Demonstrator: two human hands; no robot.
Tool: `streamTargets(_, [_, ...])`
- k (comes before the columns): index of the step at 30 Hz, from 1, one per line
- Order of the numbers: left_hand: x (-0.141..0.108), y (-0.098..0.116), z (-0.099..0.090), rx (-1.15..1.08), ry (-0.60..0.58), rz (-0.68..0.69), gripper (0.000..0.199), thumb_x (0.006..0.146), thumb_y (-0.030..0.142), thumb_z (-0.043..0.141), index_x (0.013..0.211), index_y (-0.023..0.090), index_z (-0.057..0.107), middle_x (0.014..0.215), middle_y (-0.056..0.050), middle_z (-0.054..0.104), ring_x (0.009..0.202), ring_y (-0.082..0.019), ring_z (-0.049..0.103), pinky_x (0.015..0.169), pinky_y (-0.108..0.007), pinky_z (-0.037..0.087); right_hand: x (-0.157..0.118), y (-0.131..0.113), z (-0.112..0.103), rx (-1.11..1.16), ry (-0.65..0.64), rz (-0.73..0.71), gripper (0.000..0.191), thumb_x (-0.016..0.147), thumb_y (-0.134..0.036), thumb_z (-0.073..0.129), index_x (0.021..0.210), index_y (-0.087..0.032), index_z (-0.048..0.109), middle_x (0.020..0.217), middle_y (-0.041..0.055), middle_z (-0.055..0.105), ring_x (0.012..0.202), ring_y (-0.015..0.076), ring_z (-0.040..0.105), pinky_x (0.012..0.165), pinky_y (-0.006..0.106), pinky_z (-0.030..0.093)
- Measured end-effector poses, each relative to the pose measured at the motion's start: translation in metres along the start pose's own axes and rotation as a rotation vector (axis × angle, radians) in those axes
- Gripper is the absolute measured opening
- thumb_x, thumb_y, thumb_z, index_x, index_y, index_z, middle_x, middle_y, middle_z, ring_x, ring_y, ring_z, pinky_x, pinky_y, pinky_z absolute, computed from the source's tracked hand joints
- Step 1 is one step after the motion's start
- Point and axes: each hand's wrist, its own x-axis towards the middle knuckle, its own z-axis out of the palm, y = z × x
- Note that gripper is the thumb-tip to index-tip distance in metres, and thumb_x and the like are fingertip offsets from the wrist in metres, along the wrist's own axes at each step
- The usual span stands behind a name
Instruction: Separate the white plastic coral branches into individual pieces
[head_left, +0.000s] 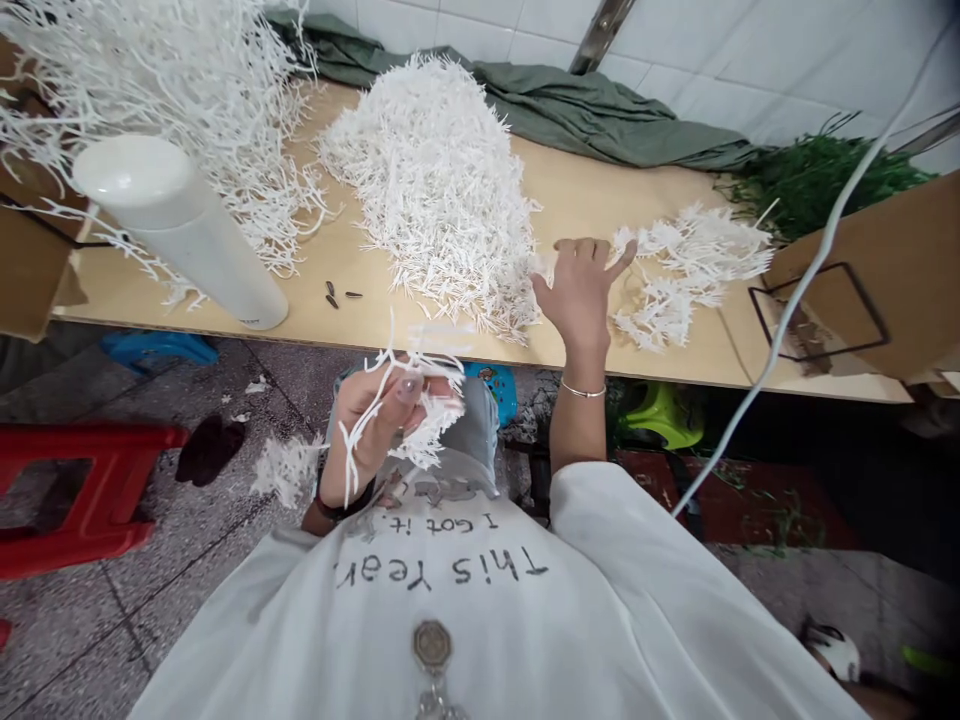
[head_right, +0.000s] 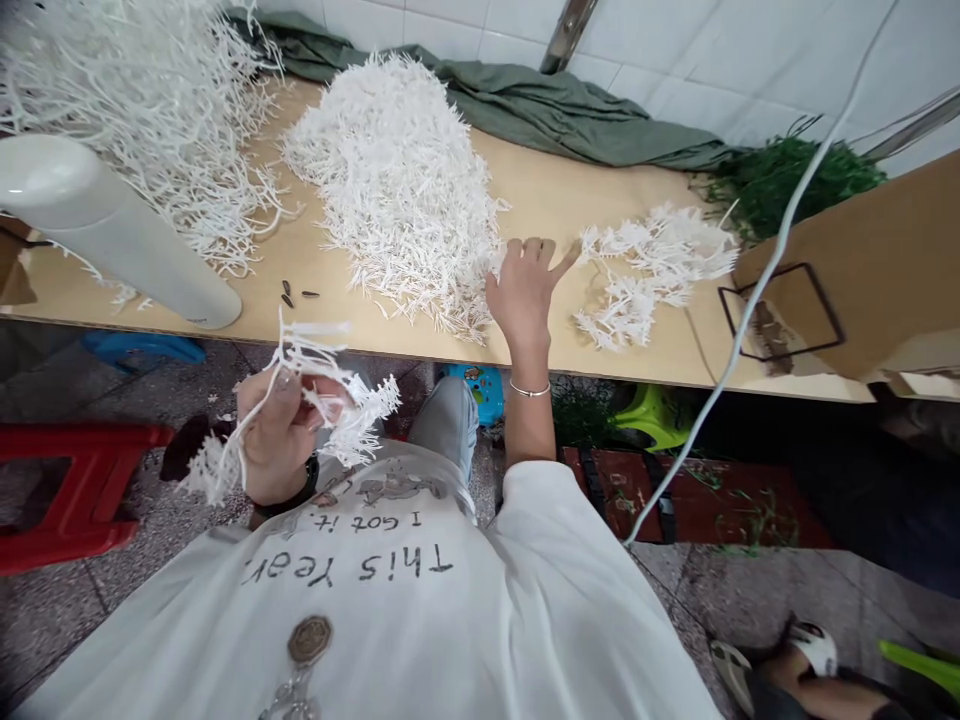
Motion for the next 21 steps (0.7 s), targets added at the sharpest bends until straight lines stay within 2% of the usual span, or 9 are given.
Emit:
streamTargets(1, [0.002, 0.000, 0.004, 0.010, 0.031, 0.025, 0.039, 0.085, 0.053, 0.053, 0.070, 0.021, 0.071, 0.053, -0.001, 0.055, 0.042, -0.008, 0.035, 0.042, -0.026, 0.027, 0.003, 0.003, 0.004, -0.039, 0.011, 0.003, 0.034, 0.083, -0.047, 0.055, 0.097, -0.016, 0.055, 0.109, 0.0149, 0.056, 0.118, 0.0323, 0.042, 0.102, 0.061, 0.025])
streamTargets(3, [0.007, -0.002, 0.010, 0.009, 0.065, 0.058, 0.035, 0.086, 0.049, 0.053, 0.077, 0.021, 0.072, 0.058, -0.001, 0.058, 0.044, -0.007, 0.034, 0.043, -0.026, 0.027, -0.002, -0.002, 0.006, 0.035, 0.051, -0.022, 0.031, 0.085, -0.046, 0.052, 0.102, -0.020, 0.055, 0.116, 0.0129, 0.055, 0.118, 0.0297, 0.043, 0.106, 0.058, 0.022])
streamTargets(5, [0.011, -0.004, 0.012, -0.029, 0.054, 0.089, 0.033, 0.087, 0.048, 0.053, 0.078, 0.021, 0.072, 0.057, 0.000, 0.057, 0.043, -0.007, 0.031, 0.043, -0.026, 0.025, -0.017, -0.019, 0.002, 0.270, 0.064, -0.075, 0.028, 0.088, -0.048, 0.046, 0.098, -0.023, 0.056, 0.110, 0.0089, 0.059, 0.105, 0.0235, 0.051, 0.103, 0.049, 0.031])
streamTargets(8, [0.015, -0.004, 0.014, -0.023, 0.003, 0.061, 0.026, 0.087, 0.040, 0.057, 0.076, 0.019, 0.069, 0.050, 0.004, 0.045, 0.043, -0.005, 0.026, 0.044, -0.025, 0.023, -0.049, -0.053, -0.007, 0.726, -0.131, -0.215, 0.041, 0.092, -0.055, 0.032, 0.088, -0.022, 0.056, 0.084, 0.0044, 0.060, 0.077, 0.0159, 0.056, 0.080, 0.036, 0.046])
streamTargets(11, [0.017, -0.001, 0.016, 0.038, -0.064, -0.007, 0.028, 0.086, 0.034, 0.059, 0.065, 0.016, 0.060, 0.046, 0.006, 0.033, 0.043, -0.005, 0.024, 0.044, -0.024, 0.021, -0.071, -0.076, -0.010, 0.936, -0.213, -0.337, 0.047, 0.088, -0.063, 0.033, 0.087, -0.020, 0.053, 0.074, 0.0008, 0.055, 0.065, 0.0123, 0.052, 0.064, 0.029, 0.045])
streamTargets(14, [0.015, 0.000, 0.013, 0.059, -0.147, -0.063, 0.037, 0.089, 0.034, 0.054, 0.057, 0.016, 0.051, 0.044, 0.006, 0.028, 0.041, -0.005, 0.023, 0.042, -0.024, 0.020, -0.072, -0.078, -0.008, 0.884, -0.194, -0.349, 0.043, 0.085, -0.061, 0.045, 0.097, -0.020, 0.049, 0.082, 0.0002, 0.053, 0.062, 0.0087, 0.048, 0.058, 0.025, 0.041])
streamTargets(16, [0.014, -0.002, 0.010, 0.093, -0.180, -0.091, 0.041, 0.091, 0.036, 0.051, 0.055, 0.016, 0.048, 0.041, 0.006, 0.028, 0.039, -0.005, 0.023, 0.042, -0.025, 0.020, -0.067, -0.073, -0.008, 0.807, -0.285, -0.420, 0.040, 0.085, -0.058, 0.048, 0.098, -0.020, 0.048, 0.082, -0.0009, 0.051, 0.058, 0.0064, 0.044, 0.053, 0.022, 0.037])
streamTargets(19, [0.013, -0.005, 0.006, 0.164, -0.241, -0.101, 0.047, 0.093, 0.037, 0.046, 0.051, 0.016, 0.041, 0.040, 0.004, 0.033, 0.039, -0.006, 0.028, 0.044, -0.025, 0.024, -0.062, -0.065, -0.010, 0.695, -0.456, -0.628, 0.030, 0.088, -0.048, 0.051, 0.081, -0.019, 0.046, 0.063, -0.0059, 0.038, 0.050, 0.0048, 0.033, 0.049, 0.021, 0.029])
streamTargets(21, [0.013, -0.007, 0.004, 0.201, -0.269, -0.096, 0.049, 0.093, 0.038, 0.045, 0.050, 0.016, 0.039, 0.042, 0.004, 0.035, 0.041, -0.006, 0.030, 0.046, -0.025, 0.026, -0.061, -0.062, -0.013, 0.660, -0.516, -0.692, 0.029, 0.090, -0.040, 0.051, 0.072, -0.019, 0.041, 0.056, -0.0075, 0.030, 0.047, 0.0046, 0.026, 0.048, 0.021, 0.025])
